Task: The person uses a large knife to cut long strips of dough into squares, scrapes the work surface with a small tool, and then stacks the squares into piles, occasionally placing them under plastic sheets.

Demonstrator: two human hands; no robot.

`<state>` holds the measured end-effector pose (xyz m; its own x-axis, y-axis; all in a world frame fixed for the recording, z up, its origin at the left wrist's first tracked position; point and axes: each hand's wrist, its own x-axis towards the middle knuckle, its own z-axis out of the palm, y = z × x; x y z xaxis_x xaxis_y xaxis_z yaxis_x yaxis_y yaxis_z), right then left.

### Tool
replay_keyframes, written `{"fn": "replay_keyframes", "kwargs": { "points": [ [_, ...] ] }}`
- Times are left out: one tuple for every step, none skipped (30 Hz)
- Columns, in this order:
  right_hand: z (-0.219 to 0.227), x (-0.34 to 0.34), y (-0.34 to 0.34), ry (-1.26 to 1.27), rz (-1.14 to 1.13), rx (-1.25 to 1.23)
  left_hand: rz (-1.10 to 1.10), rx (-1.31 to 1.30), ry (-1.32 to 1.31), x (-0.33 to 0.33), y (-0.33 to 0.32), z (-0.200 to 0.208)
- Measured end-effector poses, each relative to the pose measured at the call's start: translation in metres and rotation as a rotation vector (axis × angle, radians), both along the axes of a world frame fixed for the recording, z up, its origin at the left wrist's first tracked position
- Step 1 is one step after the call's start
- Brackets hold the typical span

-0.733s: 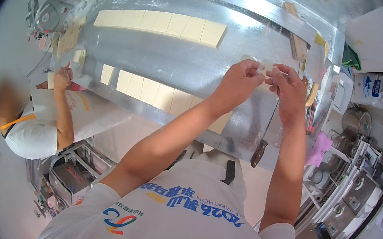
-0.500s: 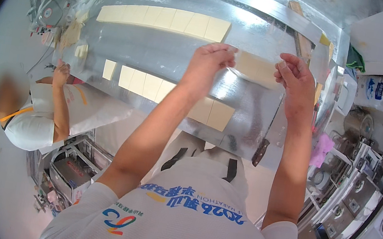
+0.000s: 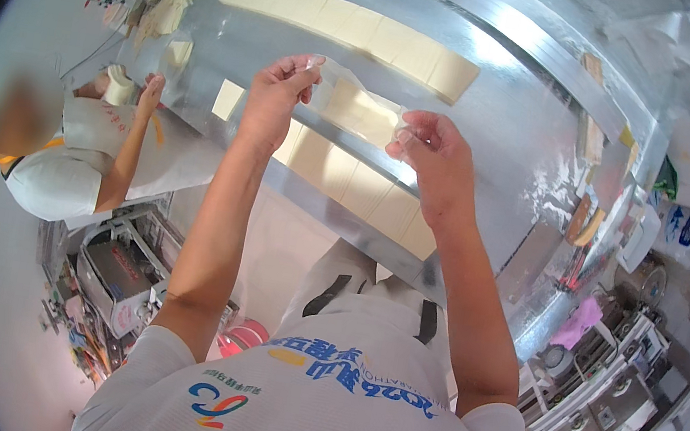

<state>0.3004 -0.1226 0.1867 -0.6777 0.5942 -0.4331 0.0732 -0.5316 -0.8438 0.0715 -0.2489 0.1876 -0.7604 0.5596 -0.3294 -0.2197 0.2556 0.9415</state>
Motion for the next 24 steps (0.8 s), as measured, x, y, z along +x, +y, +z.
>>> {"fn": "replay_keyframes", "kwargs": {
  "points": [
    [-0.008, -0.005, -0.005, -0.017, 0.015, 0.016, 0.007, -0.031, 0.027, -0.004, -0.006, -0.004],
    [-0.015, -0.010, -0.008, -0.043, 0.023, 0.041, 0.019, -0.041, 0.035, -0.008, -0.012, -0.008],
    [-0.021, -0.014, -0.011, -0.069, 0.030, 0.065, 0.030, -0.051, 0.042, -0.011, -0.018, -0.013],
    [-0.027, -0.016, -0.012, -0.099, 0.035, 0.090, 0.039, -0.061, 0.045, -0.013, -0.022, -0.018],
    [-0.035, -0.018, -0.011, -0.142, 0.044, 0.187, 0.060, -0.058, 0.063, -0.014, -0.026, -0.022],
    [-0.043, -0.020, -0.008, -0.185, 0.053, 0.285, 0.080, -0.054, 0.081, -0.015, -0.029, -0.027],
    [-0.044, -0.026, -0.007, -0.224, 0.062, 0.382, 0.100, -0.052, 0.101, -0.016, -0.032, -0.032],
    [-0.044, -0.029, -0.007, -0.302, 0.077, 0.446, 0.107, -0.080, 0.132, -0.017, -0.036, -0.038],
    [-0.043, -0.032, -0.006, -0.379, 0.092, 0.510, 0.113, -0.109, 0.162, -0.018, -0.040, -0.045],
    [-0.040, -0.036, -0.005, -0.458, 0.100, 0.574, 0.113, -0.136, 0.194, -0.019, -0.039, -0.047],
    [-0.039, -0.041, -0.007, -0.476, 0.070, 0.692, 0.116, -0.239, 0.301, -0.018, -0.039, -0.049],
    [-0.040, -0.050, -0.012, -0.494, 0.039, 0.809, 0.118, -0.342, 0.408, -0.016, -0.039, -0.051],
    [-0.040, -0.059, -0.017, -0.509, 0.007, 0.926, 0.118, -0.445, 0.517, -0.015, -0.037, -0.050],
    [-0.043, -0.066, -0.023, -0.524, 0.004, 0.986, 0.114, -0.497, 0.560, -0.013, -0.036, -0.054],
    [-0.050, -0.073, -0.028, -0.538, 0.000, 1.047, 0.108, -0.549, 0.602, -0.014, -0.034, -0.062],
    [-0.058, -0.081, -0.030, -0.544, -0.001, 1.109, 0.111, -0.602, 0.649, -0.017, -0.033, -0.069],
    [-0.071, -0.083, -0.027, -0.608, 0.096, 1.056, 0.060, -0.674, 0.737, -0.021, -0.034, -0.080],
    [-0.088, -0.082, -0.022, -0.671, 0.192, 1.001, 0.007, -0.745, 0.825, -0.026, -0.035, -0.094],
    [-0.104, -0.079, -0.016, -0.731, 0.290, 0.941, -0.046, -0.817, 0.913, -0.031, -0.037, -0.108],
    [-0.120, -0.073, -0.007, -0.721, 0.311, 0.820, -0.093, -0.750, 0.805, -0.042, -0.039, -0.120],
    [-0.134, -0.065, 0.003, -0.707, 0.334, 0.698, -0.137, -0.685, 0.697, -0.054, -0.044, -0.132],
    [-0.138, -0.059, 0.006, -0.694, 0.364, 0.569, -0.181, -0.628, 0.581, -0.059, -0.049, -0.137],
    [-0.142, -0.053, 0.006, -0.549, 0.242, 0.326, -0.067, -0.449, 0.298, -0.060, -0.052, -0.143],
    [-0.145, -0.046, 0.005, -0.401, 0.118, 0.085, 0.049, -0.268, 0.019, -0.060, -0.055, -0.149]
  ]
}}
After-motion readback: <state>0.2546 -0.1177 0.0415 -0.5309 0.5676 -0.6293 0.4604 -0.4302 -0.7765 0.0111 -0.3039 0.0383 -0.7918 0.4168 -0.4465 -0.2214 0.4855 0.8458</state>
